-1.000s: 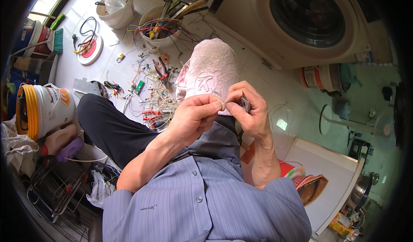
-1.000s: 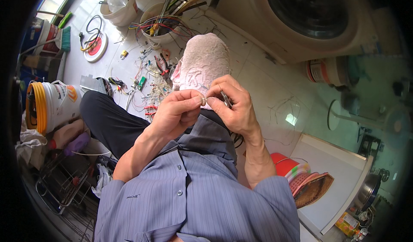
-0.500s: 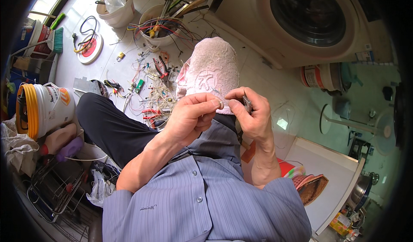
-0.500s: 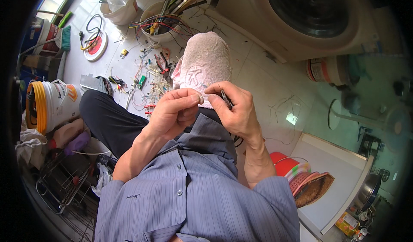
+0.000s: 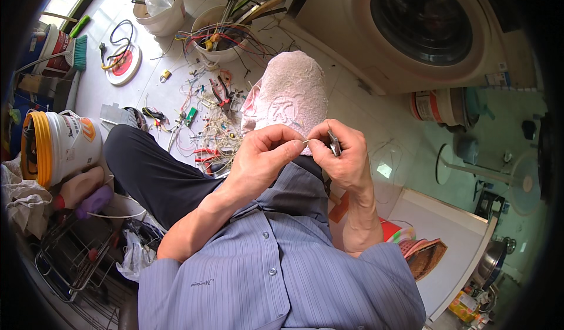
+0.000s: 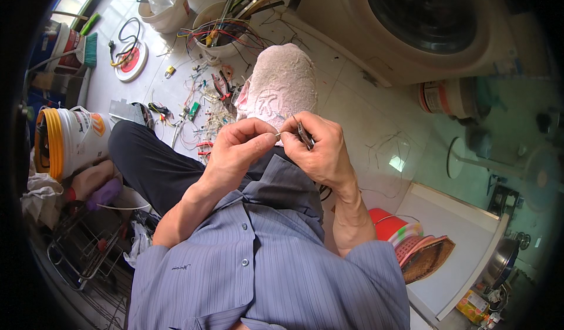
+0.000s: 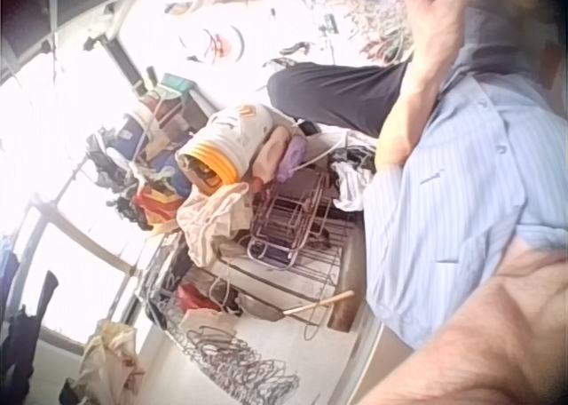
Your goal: The person strips insulation from a wire with a wire stripper and connects it to a group of wires on a pink cloth object. They perform these actions by hand while sitting on the floor.
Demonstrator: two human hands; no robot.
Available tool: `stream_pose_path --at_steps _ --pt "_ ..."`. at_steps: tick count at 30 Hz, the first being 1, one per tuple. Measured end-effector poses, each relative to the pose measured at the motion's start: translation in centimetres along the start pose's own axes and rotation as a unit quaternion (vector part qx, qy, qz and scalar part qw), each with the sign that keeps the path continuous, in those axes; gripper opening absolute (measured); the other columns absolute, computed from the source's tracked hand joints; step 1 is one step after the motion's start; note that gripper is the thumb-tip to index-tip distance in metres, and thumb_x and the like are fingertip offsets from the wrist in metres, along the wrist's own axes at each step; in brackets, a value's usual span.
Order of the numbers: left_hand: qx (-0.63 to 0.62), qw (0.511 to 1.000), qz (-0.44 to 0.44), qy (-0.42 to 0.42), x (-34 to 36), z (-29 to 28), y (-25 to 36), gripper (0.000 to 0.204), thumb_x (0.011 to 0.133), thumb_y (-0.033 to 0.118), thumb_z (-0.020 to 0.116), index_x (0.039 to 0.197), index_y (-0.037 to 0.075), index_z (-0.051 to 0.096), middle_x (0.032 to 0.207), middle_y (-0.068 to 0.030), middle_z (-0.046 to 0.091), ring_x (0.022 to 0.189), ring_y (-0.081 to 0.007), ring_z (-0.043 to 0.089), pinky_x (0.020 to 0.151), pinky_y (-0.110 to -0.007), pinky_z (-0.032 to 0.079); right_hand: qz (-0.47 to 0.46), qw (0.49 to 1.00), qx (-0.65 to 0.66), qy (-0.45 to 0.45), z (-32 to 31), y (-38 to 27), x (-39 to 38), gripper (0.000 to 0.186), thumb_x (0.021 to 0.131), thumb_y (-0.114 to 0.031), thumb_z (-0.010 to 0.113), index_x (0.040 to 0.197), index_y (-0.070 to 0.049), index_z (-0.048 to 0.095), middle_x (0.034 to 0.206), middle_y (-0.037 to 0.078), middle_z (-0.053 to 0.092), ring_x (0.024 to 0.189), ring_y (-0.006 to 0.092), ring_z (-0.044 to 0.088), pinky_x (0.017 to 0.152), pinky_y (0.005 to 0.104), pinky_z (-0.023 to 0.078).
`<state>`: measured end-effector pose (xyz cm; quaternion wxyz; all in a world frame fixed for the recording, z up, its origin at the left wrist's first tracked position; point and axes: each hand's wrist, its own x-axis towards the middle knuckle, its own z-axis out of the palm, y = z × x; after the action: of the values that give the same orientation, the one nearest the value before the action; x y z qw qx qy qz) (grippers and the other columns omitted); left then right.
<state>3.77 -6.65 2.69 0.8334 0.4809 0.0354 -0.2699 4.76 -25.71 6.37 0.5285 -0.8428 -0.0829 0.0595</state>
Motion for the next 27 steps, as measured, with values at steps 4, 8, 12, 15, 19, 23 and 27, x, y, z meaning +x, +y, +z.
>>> stream_pose_path --at_steps 4,8,12,15,19,23,27 --pt "-0.005 1.000 -0.007 0.012 0.0 0.1 0.2 0.015 0.095 0.015 0.069 0.101 0.001 0.069 0.077 0.0079 0.056 0.064 0.0007 0.040 0.055 -0.018 0.030 -0.011 1.000 0.007 0.002 0.0 -0.1 0.2 0.006 0.081 0.000 0.067 0.086 0.001 0.066 0.070 0.006 0.063 0.061 0.0089 0.054 0.056 0.0272 0.044" --pt "-0.019 1.000 -0.007 0.014 -0.1 0.1 0.4 0.016 0.095 0.016 0.069 0.101 0.001 0.069 0.076 0.0080 0.056 0.063 0.0008 0.040 0.054 -0.018 0.029 -0.020 1.000 0.011 0.003 0.1 -0.5 0.4 0.005 0.080 0.001 0.067 0.086 0.000 0.065 0.069 0.005 0.062 0.061 0.0074 0.053 0.055 0.0264 0.044" --pt "-0.014 1.000 0.001 0.020 -0.1 0.2 0.5 0.016 0.095 0.017 0.070 0.100 0.001 0.069 0.076 0.0078 0.057 0.063 0.0008 0.040 0.054 -0.018 0.029 -0.028 1.000 0.002 -0.004 0.0 -0.7 0.5 0.005 0.080 0.001 0.067 0.084 0.000 0.065 0.068 0.005 0.062 0.060 0.0088 0.054 0.055 0.0270 0.044" --pt "-0.022 1.000 0.001 0.012 -0.1 0.0 0.4 0.016 0.096 0.014 0.068 0.101 0.000 0.069 0.083 0.0044 0.062 0.073 -0.0012 0.050 0.063 -0.019 0.039 -0.053 0.999 -0.009 -0.003 0.0 -0.6 0.7 0.005 0.079 0.000 0.067 0.083 0.000 0.064 0.067 0.006 0.062 0.059 0.0103 0.055 0.056 0.0279 0.044" --pt "-0.029 1.000 0.001 0.007 -0.1 -0.1 0.5 0.015 0.096 0.013 0.066 0.102 0.000 0.069 0.083 0.0041 0.063 0.072 -0.0012 0.052 0.061 -0.018 0.041 -0.052 0.998 -0.022 -0.002 0.0 -0.8 0.7 0.005 0.078 0.000 0.067 0.083 0.000 0.065 0.065 0.006 0.062 0.057 0.0123 0.056 0.055 0.0289 0.045" --pt "-0.064 0.997 -0.039 0.014 0.2 -0.4 -0.1 0.014 0.096 0.016 0.067 0.098 0.002 0.069 0.075 0.0066 0.058 0.061 -0.0002 0.045 0.052 -0.017 0.032 -0.008 1.000 -0.013 -0.001 0.2 -0.8 0.6 0.005 0.080 0.000 0.068 0.084 0.001 0.065 0.075 0.008 0.065 0.063 0.0138 0.058 0.059 0.0286 0.046" --pt "-0.110 0.992 -0.047 0.034 0.6 -0.3 -0.4 0.014 0.095 0.016 0.068 0.097 0.002 0.069 0.070 0.0058 0.055 0.057 -0.0020 0.040 0.050 -0.019 0.028 -0.100 0.986 -0.048 0.126 1.1 -0.5 1.0 0.006 0.085 0.000 0.068 0.090 0.003 0.066 0.090 0.009 0.065 0.072 0.0144 0.058 0.064 0.0276 0.047"
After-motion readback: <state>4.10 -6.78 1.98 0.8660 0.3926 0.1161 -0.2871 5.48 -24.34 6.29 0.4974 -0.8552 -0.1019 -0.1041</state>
